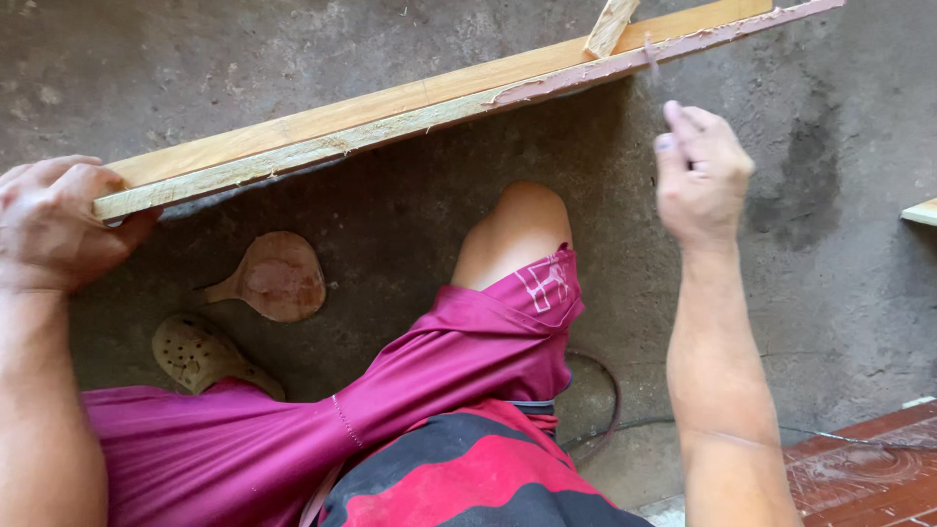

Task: The person sits on the floor holding a long wooden frame board and scrapes dried residue off its edge using a small knife, working along the edge section by section and repositioning the board as they go.

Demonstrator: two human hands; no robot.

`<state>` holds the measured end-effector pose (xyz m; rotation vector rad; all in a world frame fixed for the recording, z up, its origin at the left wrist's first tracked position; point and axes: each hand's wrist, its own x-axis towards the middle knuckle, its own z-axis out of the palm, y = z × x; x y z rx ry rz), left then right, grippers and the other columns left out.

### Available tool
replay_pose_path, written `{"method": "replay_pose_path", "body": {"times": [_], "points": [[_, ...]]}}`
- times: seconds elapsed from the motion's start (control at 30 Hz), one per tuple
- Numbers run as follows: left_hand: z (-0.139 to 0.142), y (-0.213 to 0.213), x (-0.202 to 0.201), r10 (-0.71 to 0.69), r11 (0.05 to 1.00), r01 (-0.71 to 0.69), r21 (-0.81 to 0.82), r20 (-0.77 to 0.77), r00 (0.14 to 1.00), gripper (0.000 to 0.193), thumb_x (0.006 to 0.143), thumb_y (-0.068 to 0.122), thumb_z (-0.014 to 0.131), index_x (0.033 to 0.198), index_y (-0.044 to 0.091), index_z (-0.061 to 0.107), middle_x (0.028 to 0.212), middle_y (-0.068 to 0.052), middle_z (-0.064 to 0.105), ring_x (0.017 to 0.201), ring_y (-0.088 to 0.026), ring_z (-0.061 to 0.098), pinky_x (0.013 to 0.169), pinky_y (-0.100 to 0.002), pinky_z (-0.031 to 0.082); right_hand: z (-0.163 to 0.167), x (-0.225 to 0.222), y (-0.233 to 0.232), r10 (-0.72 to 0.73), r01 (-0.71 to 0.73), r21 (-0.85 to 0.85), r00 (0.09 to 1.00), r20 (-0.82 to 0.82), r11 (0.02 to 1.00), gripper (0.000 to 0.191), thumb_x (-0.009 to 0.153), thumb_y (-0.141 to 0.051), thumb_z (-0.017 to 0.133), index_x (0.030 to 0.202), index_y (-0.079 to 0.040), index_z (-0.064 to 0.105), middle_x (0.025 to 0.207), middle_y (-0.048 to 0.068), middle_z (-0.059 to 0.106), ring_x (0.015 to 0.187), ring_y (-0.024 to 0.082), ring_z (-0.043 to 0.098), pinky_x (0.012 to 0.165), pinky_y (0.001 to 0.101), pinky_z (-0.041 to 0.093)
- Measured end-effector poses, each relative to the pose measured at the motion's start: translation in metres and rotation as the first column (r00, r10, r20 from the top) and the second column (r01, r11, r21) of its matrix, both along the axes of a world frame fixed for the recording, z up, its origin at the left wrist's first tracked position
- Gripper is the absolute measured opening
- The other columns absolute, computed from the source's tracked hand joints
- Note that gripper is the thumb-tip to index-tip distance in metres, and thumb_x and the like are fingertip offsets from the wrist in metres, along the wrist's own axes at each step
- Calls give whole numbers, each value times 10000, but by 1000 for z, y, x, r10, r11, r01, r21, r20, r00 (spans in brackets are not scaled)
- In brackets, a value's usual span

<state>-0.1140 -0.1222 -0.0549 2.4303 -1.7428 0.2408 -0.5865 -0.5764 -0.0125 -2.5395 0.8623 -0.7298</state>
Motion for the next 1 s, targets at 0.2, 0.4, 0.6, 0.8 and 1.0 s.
{"method": "replay_pose_path", "body": {"times": [0.2,0.4,0.6,0.8,1.0], "points": [[2,1,-1,28,1000,-28,11,-15,999,263,910,319,863,891,138,673,1084,-57,748,986,-213,735,918,-335,594,5,-22,-14,-123,79,-248,978,-169,966,298,994,28,687,1286,15,742,1220,189,714,1067,340,709,951,397,568],[7,-4,-5,54,997,-54,52,1,999,238,918,322,872,884,153,707,970,-29,735,910,-219,728,851,-342,592,19,-8,-19,-97,97,-3,992,-85,995,252,1055,14,659,1298,27,722,1186,226,749,1089,283,767,972,361,588],[13,-9,-8,66,996,-66,55,6,998,258,918,344,864,884,161,686,981,-13,731,930,-210,732,859,-334,592,26,2,10,55,-47,187,998,-41,981,275,1038,21,654,1306,40,712,1147,212,758,1076,246,759,966,334,584],[26,-12,-17,115,987,-121,101,63,991,250,936,411,853,898,200,725,950,-4,734,895,-218,732,784,-351,590,31,8,8,-215,212,240,976,-11,947,272,1073,-6,639,1336,17,701,1138,171,772,1029,197,766,914,305,592],[30,-15,-19,128,984,-136,112,79,989,269,918,443,856,905,203,734,961,-5,741,889,-222,736,759,-361,588,9,10,26,-107,98,201,994,35,975,264,1075,19,637,1328,24,713,1172,168,766,1060,223,754,958,327,583]]}}
